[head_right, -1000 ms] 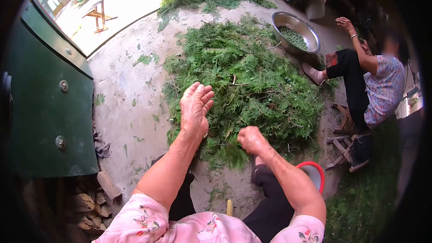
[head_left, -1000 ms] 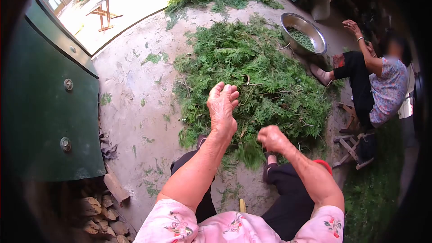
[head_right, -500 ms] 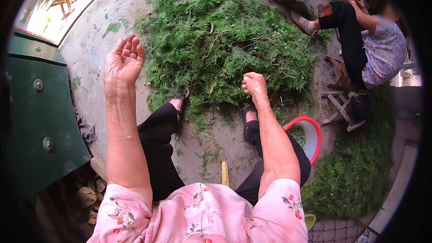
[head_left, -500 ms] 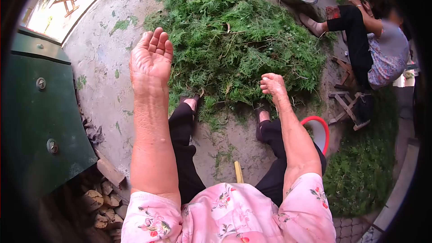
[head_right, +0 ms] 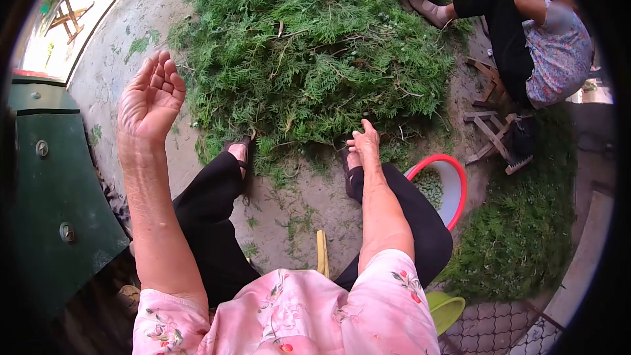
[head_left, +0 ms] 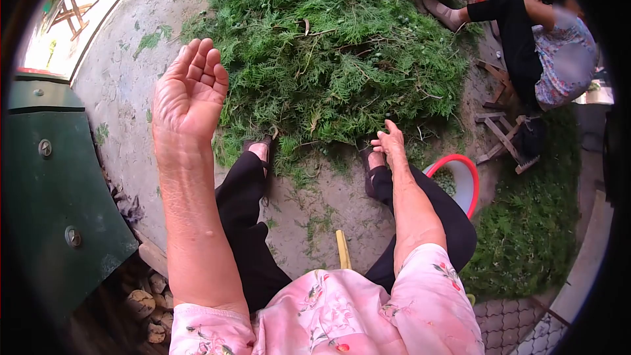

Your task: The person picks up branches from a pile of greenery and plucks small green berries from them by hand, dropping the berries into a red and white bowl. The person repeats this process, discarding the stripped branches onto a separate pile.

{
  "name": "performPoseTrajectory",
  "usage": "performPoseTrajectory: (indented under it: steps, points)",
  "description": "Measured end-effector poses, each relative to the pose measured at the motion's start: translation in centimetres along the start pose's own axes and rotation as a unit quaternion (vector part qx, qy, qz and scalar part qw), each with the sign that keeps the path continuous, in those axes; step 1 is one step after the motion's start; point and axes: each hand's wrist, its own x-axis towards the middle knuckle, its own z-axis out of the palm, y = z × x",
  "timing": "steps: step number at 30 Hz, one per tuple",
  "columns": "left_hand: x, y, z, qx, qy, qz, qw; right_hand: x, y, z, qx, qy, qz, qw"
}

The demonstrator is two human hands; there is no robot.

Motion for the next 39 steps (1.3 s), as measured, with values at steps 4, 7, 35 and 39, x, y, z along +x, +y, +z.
performPoseTrajectory:
  steps: [4, 7, 35, 39]
  points:
    - [-0.1, -0.8, 0.2, 0.023, -0.01, -0.003, 1.0, 1.8, 1.2, 3.4, -0.082, -0.007, -0.06, 0.995]
    - [0.2, -1.0, 0.3, 0.024, -0.018, -0.011, 0.999, 0.6, 0.3, 4.9, -0.032, -0.018, -0.025, 0.999]
    - [-4.0, -8.3, 3.2, 0.247, -0.131, -0.164, 0.946, -19.5, -19.4, -1.9, 0.078, -0.173, -0.309, 0.932]
    - [-4.1, -8.6, 3.6, 0.102, -0.16, -0.095, 0.977, -19.9, -19.0, -0.4, -0.042, -0.179, -0.395, 0.9]
